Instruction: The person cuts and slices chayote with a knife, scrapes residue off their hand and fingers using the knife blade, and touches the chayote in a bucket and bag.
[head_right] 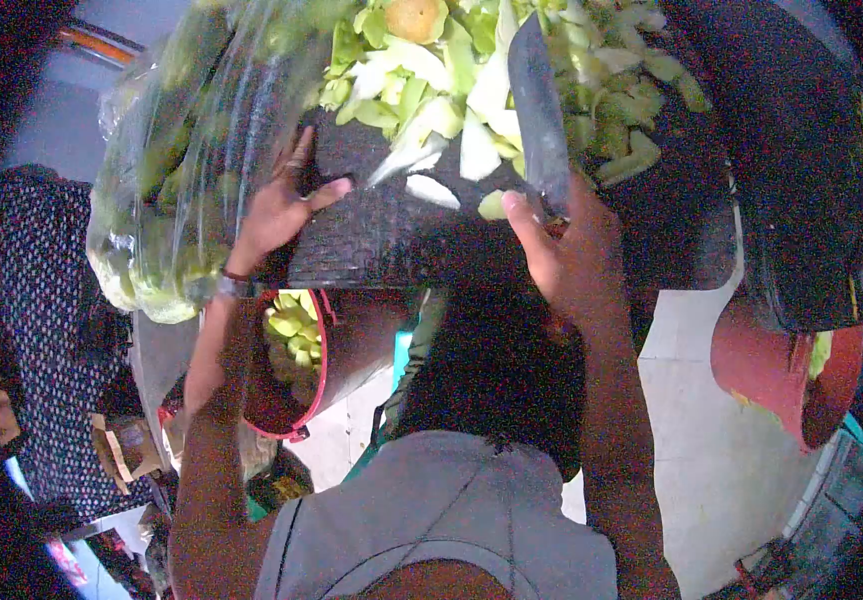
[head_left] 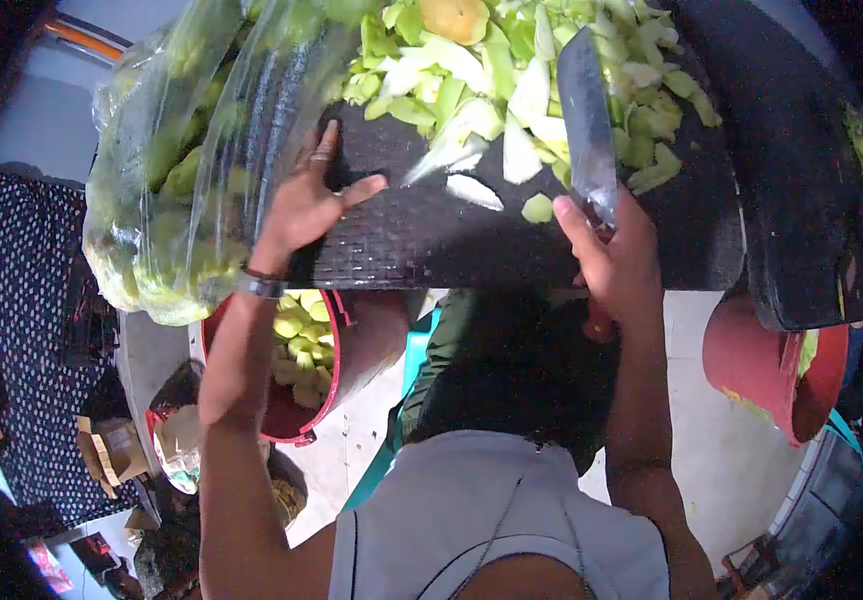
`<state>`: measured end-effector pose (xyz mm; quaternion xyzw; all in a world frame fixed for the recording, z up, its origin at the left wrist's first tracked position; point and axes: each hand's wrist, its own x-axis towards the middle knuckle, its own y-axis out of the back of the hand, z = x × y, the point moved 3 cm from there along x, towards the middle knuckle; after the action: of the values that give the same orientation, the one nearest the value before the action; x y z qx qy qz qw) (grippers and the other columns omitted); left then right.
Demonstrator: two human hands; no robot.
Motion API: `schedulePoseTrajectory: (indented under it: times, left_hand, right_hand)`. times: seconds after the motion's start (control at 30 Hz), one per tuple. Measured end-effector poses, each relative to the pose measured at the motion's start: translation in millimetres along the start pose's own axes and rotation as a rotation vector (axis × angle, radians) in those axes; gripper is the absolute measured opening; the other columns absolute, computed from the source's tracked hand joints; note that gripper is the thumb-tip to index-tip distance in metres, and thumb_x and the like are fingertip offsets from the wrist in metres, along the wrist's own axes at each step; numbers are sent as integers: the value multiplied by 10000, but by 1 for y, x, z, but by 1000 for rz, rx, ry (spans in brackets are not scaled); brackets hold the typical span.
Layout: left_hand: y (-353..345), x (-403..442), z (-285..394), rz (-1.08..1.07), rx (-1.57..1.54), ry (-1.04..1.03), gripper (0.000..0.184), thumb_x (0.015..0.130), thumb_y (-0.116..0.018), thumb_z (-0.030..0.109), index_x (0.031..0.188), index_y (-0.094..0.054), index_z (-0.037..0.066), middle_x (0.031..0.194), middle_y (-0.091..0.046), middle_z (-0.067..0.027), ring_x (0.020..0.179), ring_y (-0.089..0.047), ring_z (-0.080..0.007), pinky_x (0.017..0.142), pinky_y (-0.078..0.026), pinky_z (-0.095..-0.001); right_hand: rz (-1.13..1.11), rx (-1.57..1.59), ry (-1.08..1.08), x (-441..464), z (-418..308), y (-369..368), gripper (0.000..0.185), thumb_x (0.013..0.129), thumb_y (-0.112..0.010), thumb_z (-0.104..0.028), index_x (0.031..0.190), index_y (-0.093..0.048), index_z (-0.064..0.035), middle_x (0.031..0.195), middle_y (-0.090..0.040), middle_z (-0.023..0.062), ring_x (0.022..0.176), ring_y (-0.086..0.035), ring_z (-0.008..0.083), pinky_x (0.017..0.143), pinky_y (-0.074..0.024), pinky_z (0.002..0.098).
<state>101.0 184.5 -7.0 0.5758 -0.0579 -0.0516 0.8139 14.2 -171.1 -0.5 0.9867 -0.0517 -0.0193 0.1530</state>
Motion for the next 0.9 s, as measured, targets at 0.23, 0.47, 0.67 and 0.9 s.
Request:
schedulePoseTrajectory:
  times: [0.23, 0.47, 0.67, 0.9]
  left_hand:
    - [1, 61, 26, -246, -181, 229, 1160, 779, -770, 689, 1485, -383, -145, 1590, -360, -303, 1464, -415, -359, 1231, -311, -397]
    - [1, 57, -43, -161, -182, 12, 1383, 649, -812, 778, 1605, -244, -44, 1635, -294, -301, 1540, -298, -352, 1254, -256, -429]
    - [-18, 92, -19, -90, -173, 52, 1465, 517, -794, 879, 1565, -349, -44, 1568, -429, -289, 1499, -378, -386, 1255, -246, -427]
    - [-14, 78, -60, 4, -309, -213, 1323, 673, -816, 766, 1550, -333, -99, 1552, -437, -310, 1441, -449, -412, 1229, -290, -435]
  right_hand:
    - [-20, -29, 48, -12, 4, -3, 471, 925, -785, -264, 1236, -599, 37, 990, -744, 193, 849, -748, 289, 762, -579, 397]
    - [25, -50, 112, -9, 8, -2, 496, 923, -784, -304, 1267, -608, 7, 974, -694, 111, 781, -633, 172, 647, -525, 332]
    - [-11, -76, 94, -9, 6, -3, 530, 908, -800, -297, 1271, -590, 26, 1112, -724, 230, 1020, -727, 342, 899, -556, 429]
    - [-58, -1, 95, -5, 8, -1, 462, 918, -803, -274, 1216, -596, 12, 981, -730, 153, 810, -712, 203, 727, -575, 372]
